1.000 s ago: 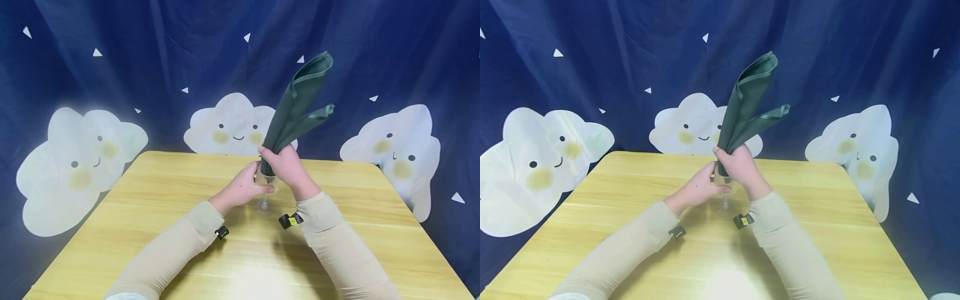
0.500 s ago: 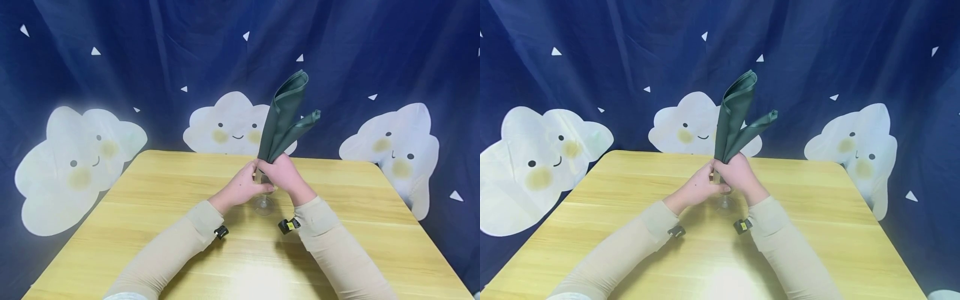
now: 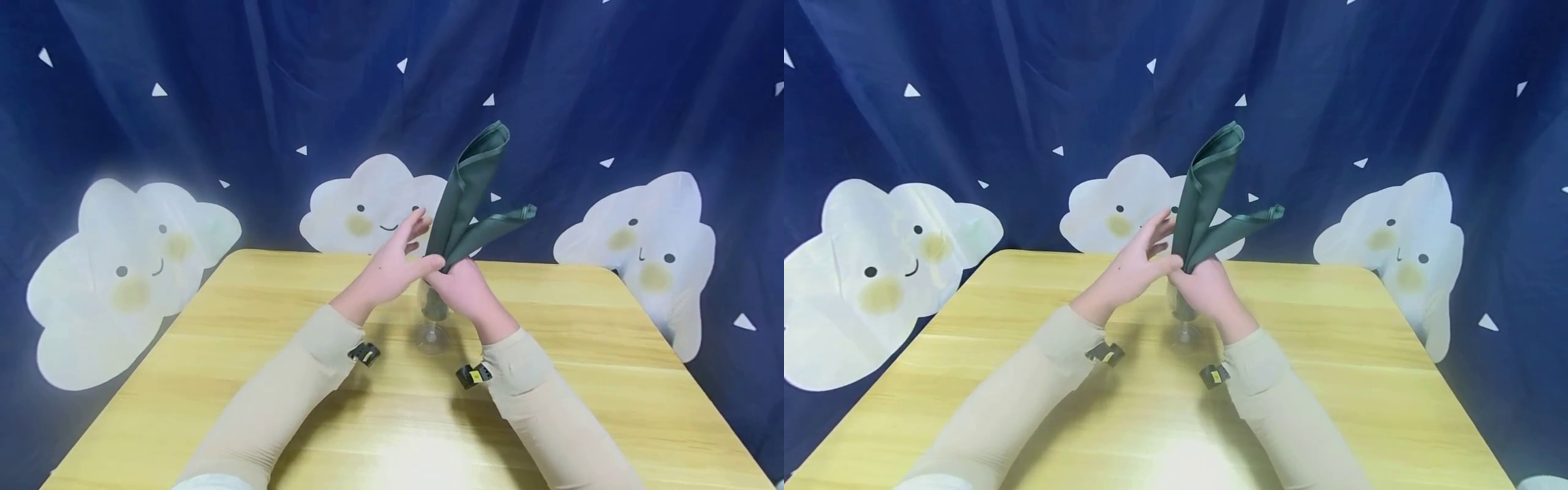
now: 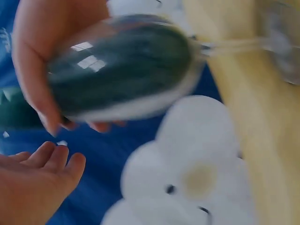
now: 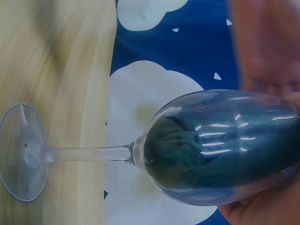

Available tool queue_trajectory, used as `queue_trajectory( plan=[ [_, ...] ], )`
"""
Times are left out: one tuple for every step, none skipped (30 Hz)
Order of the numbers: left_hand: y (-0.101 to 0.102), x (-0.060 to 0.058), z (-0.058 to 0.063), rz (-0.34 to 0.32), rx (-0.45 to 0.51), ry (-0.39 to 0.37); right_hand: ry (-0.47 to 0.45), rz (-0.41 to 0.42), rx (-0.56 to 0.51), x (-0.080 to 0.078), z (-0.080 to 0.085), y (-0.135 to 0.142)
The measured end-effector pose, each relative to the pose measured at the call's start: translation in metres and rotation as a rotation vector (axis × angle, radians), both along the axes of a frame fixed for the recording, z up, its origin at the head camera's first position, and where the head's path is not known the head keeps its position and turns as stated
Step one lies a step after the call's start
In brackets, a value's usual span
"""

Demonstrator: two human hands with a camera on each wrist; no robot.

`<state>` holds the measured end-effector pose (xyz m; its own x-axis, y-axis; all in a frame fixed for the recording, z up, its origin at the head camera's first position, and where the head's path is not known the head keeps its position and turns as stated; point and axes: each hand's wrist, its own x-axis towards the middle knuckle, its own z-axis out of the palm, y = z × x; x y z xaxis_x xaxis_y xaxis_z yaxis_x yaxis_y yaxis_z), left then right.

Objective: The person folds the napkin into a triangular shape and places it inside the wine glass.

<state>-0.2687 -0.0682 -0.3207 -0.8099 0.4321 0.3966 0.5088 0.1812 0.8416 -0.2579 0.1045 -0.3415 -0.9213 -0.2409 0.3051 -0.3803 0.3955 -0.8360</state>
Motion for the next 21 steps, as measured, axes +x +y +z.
queue_trajectory(
  plan=[
    [0.005, 0.001, 0.007, 0.001, 0.011, 0.001, 0.007, 0.012, -0.002, 0.000, 0.000, 0.000],
    [0.010, 0.002, 0.012, 0.003, 0.022, -0.002, 0.016, 0.031, -0.003, 0.000, 0.001, 0.001],
    [0.015, 0.003, 0.017, 0.011, 0.032, -0.001, 0.021, 0.050, -0.005, 0.000, 0.001, 0.001],
    [0.021, 0.004, 0.021, 0.021, 0.042, 0.000, 0.026, 0.071, -0.010, 0.000, 0.000, 0.002],
    [0.025, 0.005, 0.024, 0.032, 0.052, 0.007, 0.032, 0.086, -0.014, -0.001, 0.000, 0.002],
    [0.029, 0.006, 0.026, 0.046, 0.058, 0.014, 0.041, 0.102, -0.020, -0.001, 0.000, 0.003],
    [0.033, 0.008, 0.027, 0.063, 0.060, 0.021, 0.048, 0.116, -0.028, -0.001, -0.001, 0.003],
    [0.035, 0.009, 0.028, 0.080, 0.064, 0.028, 0.049, 0.127, -0.039, -0.001, -0.002, 0.003],
    [0.038, 0.011, 0.028, 0.098, 0.062, 0.033, 0.049, 0.129, -0.047, -0.002, -0.003, 0.003],
    [0.039, 0.012, 0.029, 0.115, 0.060, 0.033, 0.048, 0.129, -0.053, -0.002, -0.004, 0.003],
    [0.041, 0.013, 0.030, 0.131, 0.059, 0.034, 0.049, 0.128, -0.060, -0.001, -0.004, 0.004],
    [0.042, 0.014, 0.030, 0.144, 0.065, 0.031, 0.050, 0.128, -0.067, -0.001, -0.003, 0.004],
    [0.043, 0.013, 0.031, 0.154, 0.081, 0.025, 0.047, 0.128, -0.080, -0.001, -0.003, 0.004],
    [0.044, 0.013, 0.031, 0.168, 0.097, 0.019, 0.038, 0.135, -0.100, -0.001, -0.003, 0.004],
    [0.044, 0.013, 0.032, 0.186, 0.113, 0.007, 0.022, 0.146, -0.133, -0.001, -0.003, 0.005],
    [0.044, 0.012, 0.032, 0.205, 0.132, -0.003, 0.002, 0.156, -0.167, -0.001, -0.003, 0.005],
    [0.043, 0.011, 0.031, 0.213, 0.165, -0.016, -0.014, 0.167, -0.201, -0.001, -0.004, 0.006],
    [0.042, 0.010, 0.030, 0.232, 0.192, -0.026, -0.033, 0.169, -0.240, -0.002, -0.004, 0.006],
    [0.041, 0.009, 0.029, 0.246, 0.218, -0.032, -0.056, 0.165, -0.287, -0.002, -0.005, 0.007],
    [0.039, 0.008, 0.028, 0.254, 0.251, -0.042, -0.080, 0.159, -0.334, -0.002, -0.005, 0.007],
    [0.037, 0.008, 0.026, 0.257, 0.290, -0.046, -0.101, 0.145, -0.375, -0.001, -0.005, 0.008]
  ],
)
